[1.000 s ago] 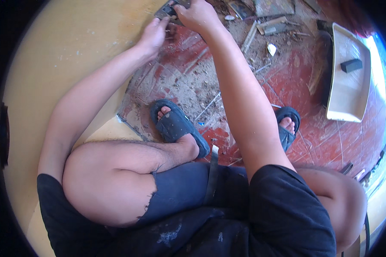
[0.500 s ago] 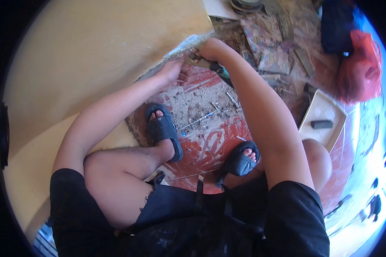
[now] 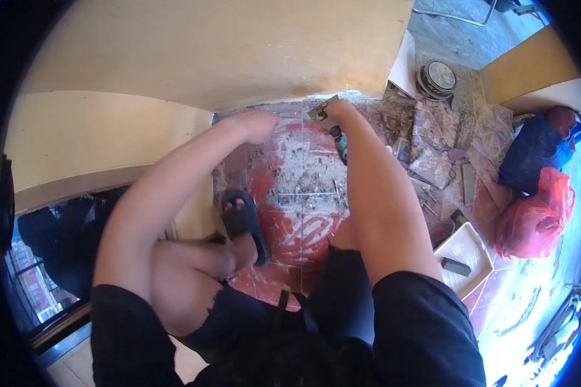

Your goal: Scraping a wall and applying putty or plaster for renovation.

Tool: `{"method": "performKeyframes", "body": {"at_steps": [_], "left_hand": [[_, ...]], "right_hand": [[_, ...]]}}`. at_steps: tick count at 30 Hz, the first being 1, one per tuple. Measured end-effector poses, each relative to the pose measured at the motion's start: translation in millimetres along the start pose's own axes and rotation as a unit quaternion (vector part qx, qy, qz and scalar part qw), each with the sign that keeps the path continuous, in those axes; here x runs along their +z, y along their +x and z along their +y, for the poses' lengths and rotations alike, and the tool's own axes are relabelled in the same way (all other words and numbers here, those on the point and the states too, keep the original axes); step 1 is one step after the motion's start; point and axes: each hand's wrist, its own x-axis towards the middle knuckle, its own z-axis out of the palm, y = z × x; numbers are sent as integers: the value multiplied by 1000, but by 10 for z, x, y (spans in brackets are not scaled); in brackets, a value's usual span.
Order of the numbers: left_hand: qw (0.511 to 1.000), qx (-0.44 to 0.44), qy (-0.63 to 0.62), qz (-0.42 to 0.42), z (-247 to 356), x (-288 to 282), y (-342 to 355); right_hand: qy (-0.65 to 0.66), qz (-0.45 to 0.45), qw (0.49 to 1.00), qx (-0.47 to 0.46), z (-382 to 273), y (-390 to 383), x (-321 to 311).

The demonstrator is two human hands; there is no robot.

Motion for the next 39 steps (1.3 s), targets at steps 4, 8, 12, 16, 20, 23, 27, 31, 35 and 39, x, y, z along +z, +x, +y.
{"method": "performKeyframes", "body": {"at_steps": [4, 8, 12, 16, 20, 23, 27, 31, 35, 39], "left_hand": [[965, -145, -201, 85, 72, 472, 731], [472, -289, -818, 154, -54, 1367, 857], [441, -251, -853, 119, 514, 1414, 1181], [503, -172, -833, 156, 417, 1474, 1247], [450, -185, -840, 242, 392, 1548, 1137], [412, -148, -850, 294, 778, 1287, 1511], [443, -231, -810, 307, 387, 1421, 1428], [460, -236, -818, 252, 310, 1420, 1517], [338, -218, -867, 295, 291, 1428, 1669], [340, -236, -860, 298, 360, 1337, 1731]], "right_hand": [[-68, 178, 978, -84, 271, 189, 81], [386, 19, 918, 92, -210, -63, 796], [337, 186, 920, 76, 381, 209, 680], [374, 188, 908, 8, 201, 263, 674], [14, 250, 968, 29, -343, -55, 970], [-144, 279, 949, -8, 127, 358, 503], [19, 268, 962, 51, -185, 24, 860], [68, 298, 948, 92, -31, 58, 841], [-25, 250, 967, 49, -113, 87, 727], [106, 238, 961, 92, -197, -41, 691]]}}
